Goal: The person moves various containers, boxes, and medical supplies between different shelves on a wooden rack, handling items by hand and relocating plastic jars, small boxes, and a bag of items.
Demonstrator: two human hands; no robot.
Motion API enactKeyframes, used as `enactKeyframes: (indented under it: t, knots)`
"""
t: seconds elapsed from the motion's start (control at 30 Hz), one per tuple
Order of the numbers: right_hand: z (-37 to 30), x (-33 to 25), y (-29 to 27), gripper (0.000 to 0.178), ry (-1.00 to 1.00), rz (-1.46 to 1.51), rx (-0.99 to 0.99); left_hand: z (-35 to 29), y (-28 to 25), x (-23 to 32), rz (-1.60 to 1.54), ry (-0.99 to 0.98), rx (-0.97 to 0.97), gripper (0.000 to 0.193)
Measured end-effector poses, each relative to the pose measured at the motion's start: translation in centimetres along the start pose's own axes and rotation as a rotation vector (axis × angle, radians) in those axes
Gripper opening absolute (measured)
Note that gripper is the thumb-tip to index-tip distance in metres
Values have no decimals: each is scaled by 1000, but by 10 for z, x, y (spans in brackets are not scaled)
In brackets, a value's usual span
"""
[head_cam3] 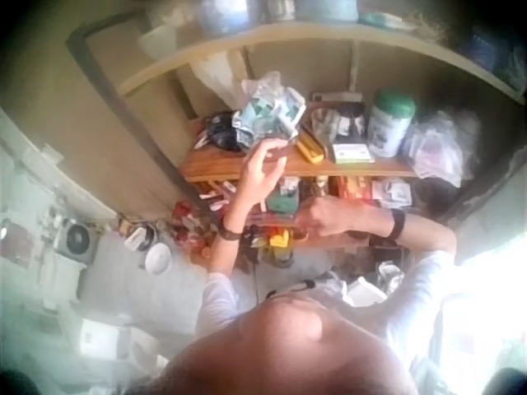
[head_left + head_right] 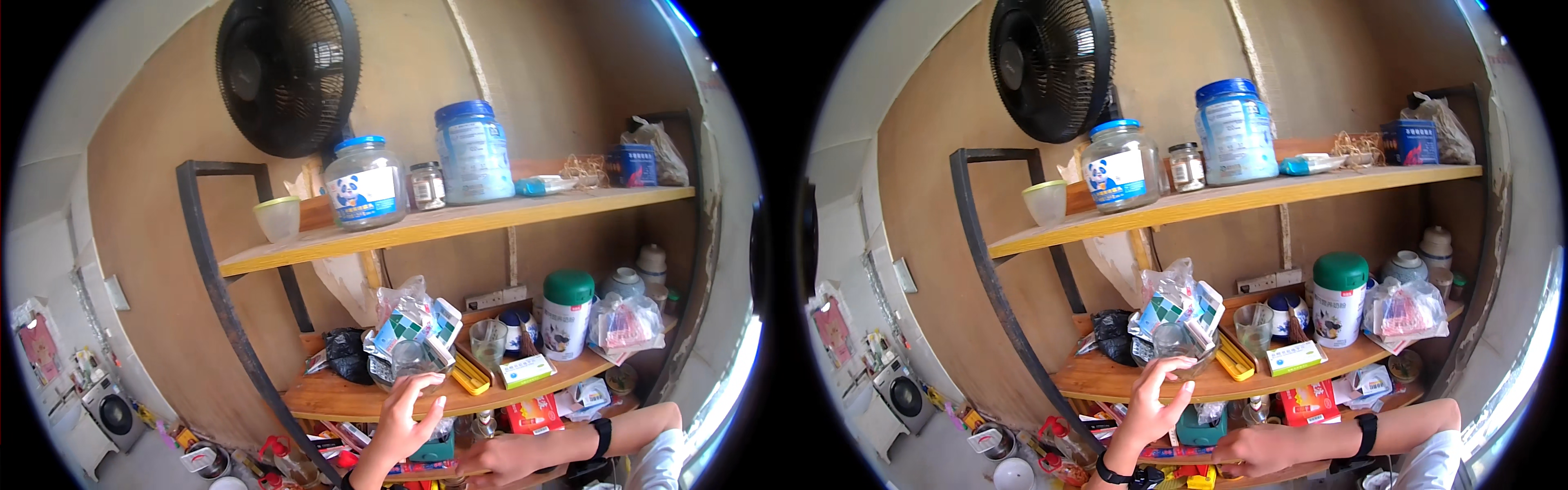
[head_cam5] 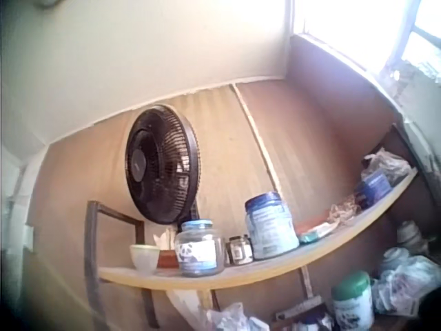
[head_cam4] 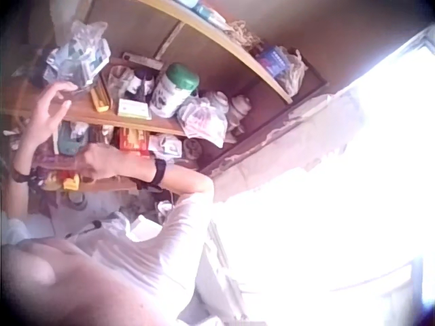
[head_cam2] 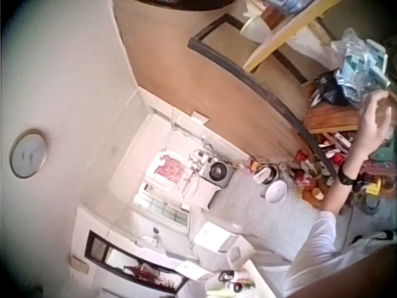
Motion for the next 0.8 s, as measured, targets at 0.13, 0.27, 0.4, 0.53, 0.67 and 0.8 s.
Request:
enactKeyframes:
  t: [0.13,0.27,0.4,0.53,0.67,0.8]
  knots:
    - [-33,69,74,33,121,180,16,-9,5,-2,-4,9,-2,32]
    - [-147,215,251,38,693,1236,151,-18,10,-8,-22,15,-31,33]
    - [-229,203,294,42,1165,1191,425,-39,-1,-24,10,-88,21,33]
    - [-287,187,330,44,1393,1044,470,-55,11,-34,-45,-186,4,32]
    - [-318,167,364,47,1534,823,389,-58,28,-28,-87,-190,-5,33]
    - [-301,152,401,50,1541,600,249,-52,56,-30,-238,-185,-52,32]
Point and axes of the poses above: each hand's wrist, its own z-axis towards the middle knuckle, its own y-axis out of the palm, x = y × z, the point moved 5 cm from there along z, towards the middle knuckle, and after that the axes turned 2 degrees about -x, right-handed, at the moved point
